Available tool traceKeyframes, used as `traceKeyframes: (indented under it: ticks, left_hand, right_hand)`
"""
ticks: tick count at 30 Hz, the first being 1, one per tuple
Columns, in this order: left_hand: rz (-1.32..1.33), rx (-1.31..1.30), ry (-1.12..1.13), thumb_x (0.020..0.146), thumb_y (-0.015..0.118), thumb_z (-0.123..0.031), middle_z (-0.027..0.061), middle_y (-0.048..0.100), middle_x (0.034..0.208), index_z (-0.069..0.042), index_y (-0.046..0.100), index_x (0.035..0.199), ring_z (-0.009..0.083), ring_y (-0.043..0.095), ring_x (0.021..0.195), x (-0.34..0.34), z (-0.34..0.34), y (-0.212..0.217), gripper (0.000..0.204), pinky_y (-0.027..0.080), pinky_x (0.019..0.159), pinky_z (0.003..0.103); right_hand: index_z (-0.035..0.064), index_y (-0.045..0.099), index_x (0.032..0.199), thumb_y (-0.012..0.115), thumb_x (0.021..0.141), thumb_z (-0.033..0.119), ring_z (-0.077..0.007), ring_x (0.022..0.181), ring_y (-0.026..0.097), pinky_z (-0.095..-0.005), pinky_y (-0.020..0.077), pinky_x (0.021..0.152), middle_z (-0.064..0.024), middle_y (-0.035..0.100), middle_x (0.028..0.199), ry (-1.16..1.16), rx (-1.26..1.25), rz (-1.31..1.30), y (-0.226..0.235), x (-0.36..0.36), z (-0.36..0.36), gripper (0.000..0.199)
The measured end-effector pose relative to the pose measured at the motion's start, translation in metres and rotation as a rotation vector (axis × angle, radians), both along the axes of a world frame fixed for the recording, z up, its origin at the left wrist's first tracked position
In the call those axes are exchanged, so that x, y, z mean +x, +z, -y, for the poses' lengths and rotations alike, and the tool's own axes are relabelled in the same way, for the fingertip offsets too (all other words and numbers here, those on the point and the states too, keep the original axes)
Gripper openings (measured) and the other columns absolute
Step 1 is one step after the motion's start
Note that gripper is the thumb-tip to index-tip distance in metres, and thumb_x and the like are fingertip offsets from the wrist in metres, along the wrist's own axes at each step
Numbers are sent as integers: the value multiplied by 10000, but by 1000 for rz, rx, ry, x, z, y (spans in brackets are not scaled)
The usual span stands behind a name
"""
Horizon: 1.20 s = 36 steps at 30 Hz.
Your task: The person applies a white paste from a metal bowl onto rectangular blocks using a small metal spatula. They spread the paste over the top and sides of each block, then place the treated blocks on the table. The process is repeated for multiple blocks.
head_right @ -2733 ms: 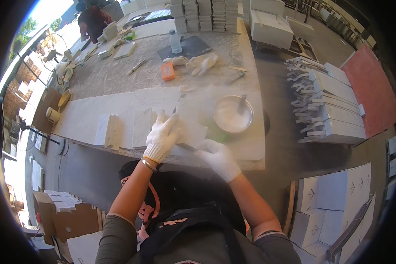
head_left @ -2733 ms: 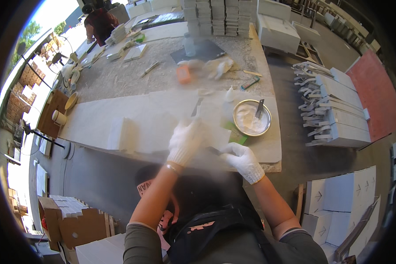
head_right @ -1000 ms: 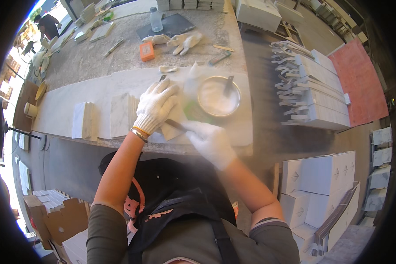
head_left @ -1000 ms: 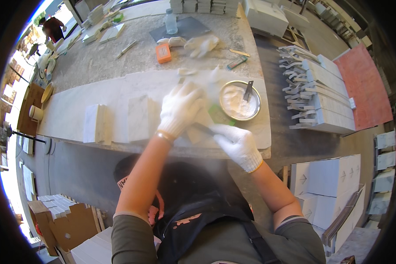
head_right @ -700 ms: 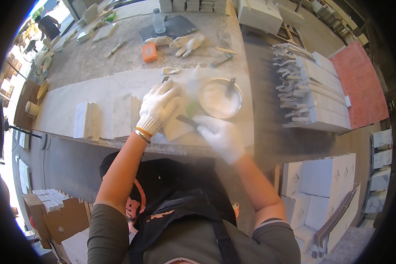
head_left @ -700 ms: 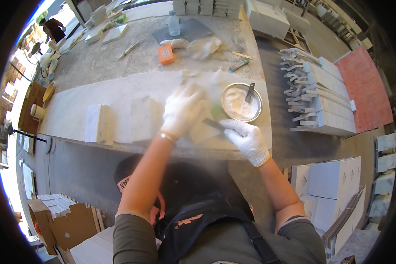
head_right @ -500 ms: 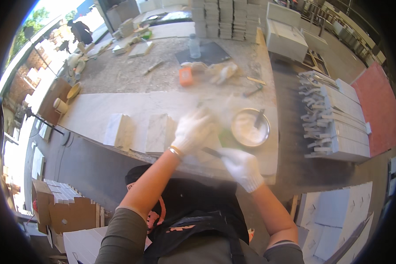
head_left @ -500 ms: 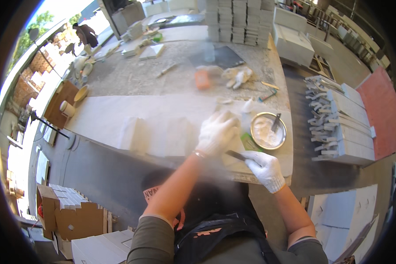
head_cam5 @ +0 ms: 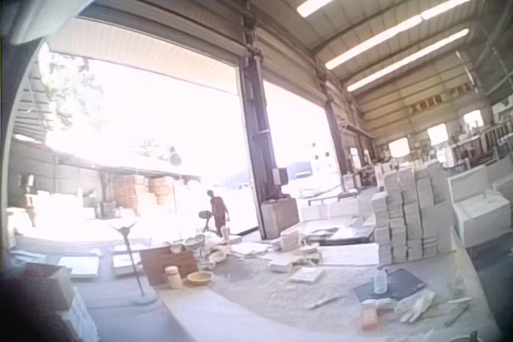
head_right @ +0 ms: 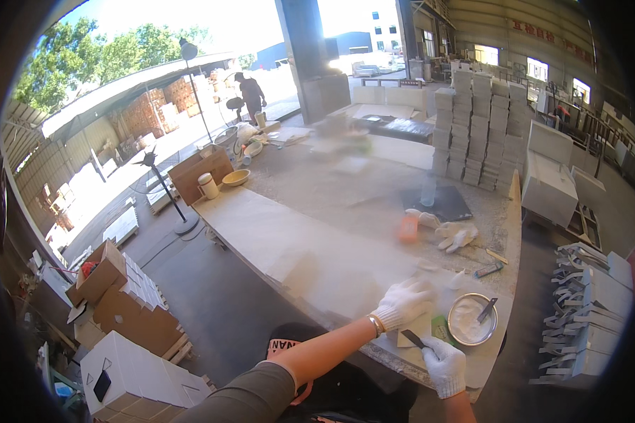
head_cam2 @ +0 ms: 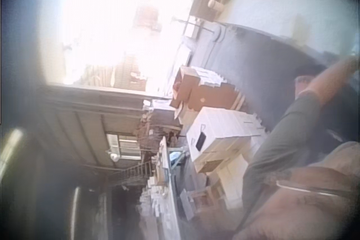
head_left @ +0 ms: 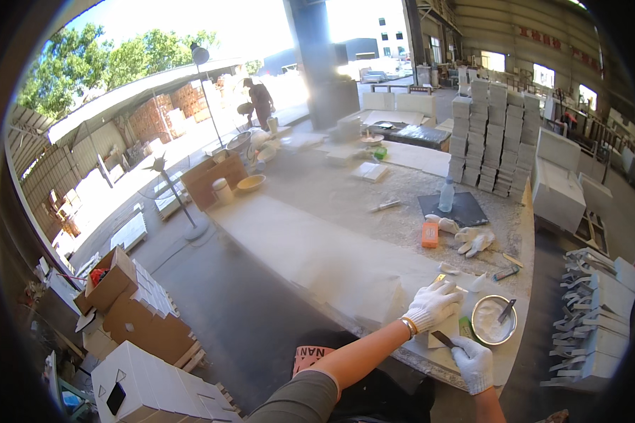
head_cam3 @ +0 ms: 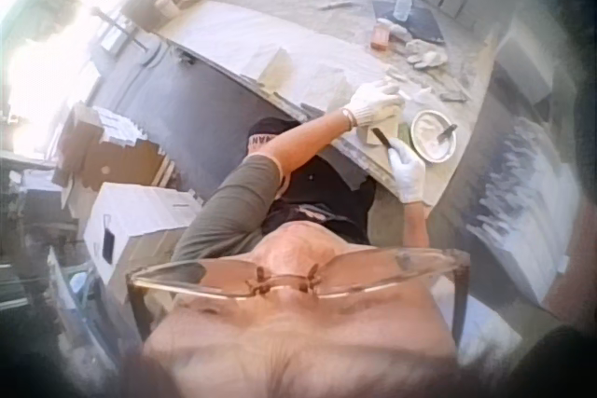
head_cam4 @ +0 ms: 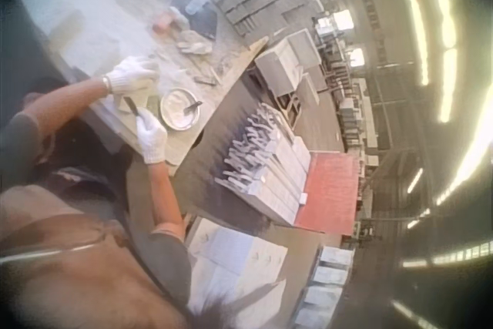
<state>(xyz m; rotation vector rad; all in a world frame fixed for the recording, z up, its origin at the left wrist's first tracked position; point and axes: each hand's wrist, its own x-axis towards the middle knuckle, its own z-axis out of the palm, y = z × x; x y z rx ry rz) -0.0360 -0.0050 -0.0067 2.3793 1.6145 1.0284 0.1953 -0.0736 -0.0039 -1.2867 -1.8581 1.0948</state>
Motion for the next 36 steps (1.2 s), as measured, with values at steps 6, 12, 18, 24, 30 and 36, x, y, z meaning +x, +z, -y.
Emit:
traceKeyframes:
  ticks: [6, 12, 18, 24, 30, 36]
  left_hand:
    - [-46, -63, 20, 948, 654, -350, 35, 636, 1250, -232, 704, 1169, 314, 603, 1249, 3, -4, -7, 255, 511, 945, 495]
    - [-16, -98, -8, 945, 664, -377, 41, 633, 1309, -248, 714, 1190, 306, 594, 1272, 0, -4, -3, 281, 492, 983, 484]
    - [11, 181, -50, 903, 668, -253, 45, 661, 1094, -159, 706, 1040, 311, 652, 1015, 2, 2, 8, 170, 537, 833, 456]
    - [-6, 147, -46, 892, 666, -247, 36, 670, 1080, -190, 725, 999, 322, 656, 965, 7, -1, 16, 134, 538, 821, 464]
    - [-62, -193, -68, 940, 641, -302, 124, 648, 1405, -165, 733, 1218, 397, 609, 1234, 4, 2, 30, 323, 493, 1049, 491]
    - [-82, 199, -97, 833, 696, -264, -13, 674, 1089, -218, 731, 885, 292, 645, 987, 9, 3, 28, 78, 539, 819, 447]
  right_hand:
    - [28, 791, 1104, 725, 879, 34, -272, 881, 776, -343, 591, 802, -179, 783, 987, -62, 170, -68, 6, -1, 1, 234]
    - [-5, 781, 1137, 722, 897, 27, -174, 857, 759, -305, 580, 783, -143, 802, 990, -51, 175, 50, 28, -2, 3, 249]
    - [45, 786, 1165, 741, 911, 68, -213, 917, 775, -325, 590, 828, -147, 796, 1052, 101, 363, 178, 24, -4, 8, 259]
    - [72, 780, 1185, 705, 935, 103, -307, 923, 760, -370, 591, 826, -172, 778, 1066, -23, 270, 69, 21, -2, 4, 263]
    - [66, 772, 1179, 681, 942, 114, -299, 931, 750, -376, 574, 844, -161, 774, 1069, -54, 183, -27, 29, 2, -2, 259]
    - [27, 771, 1187, 717, 941, 59, -163, 934, 739, -312, 573, 872, -102, 795, 1084, -38, 101, -118, 20, 19, -17, 255]
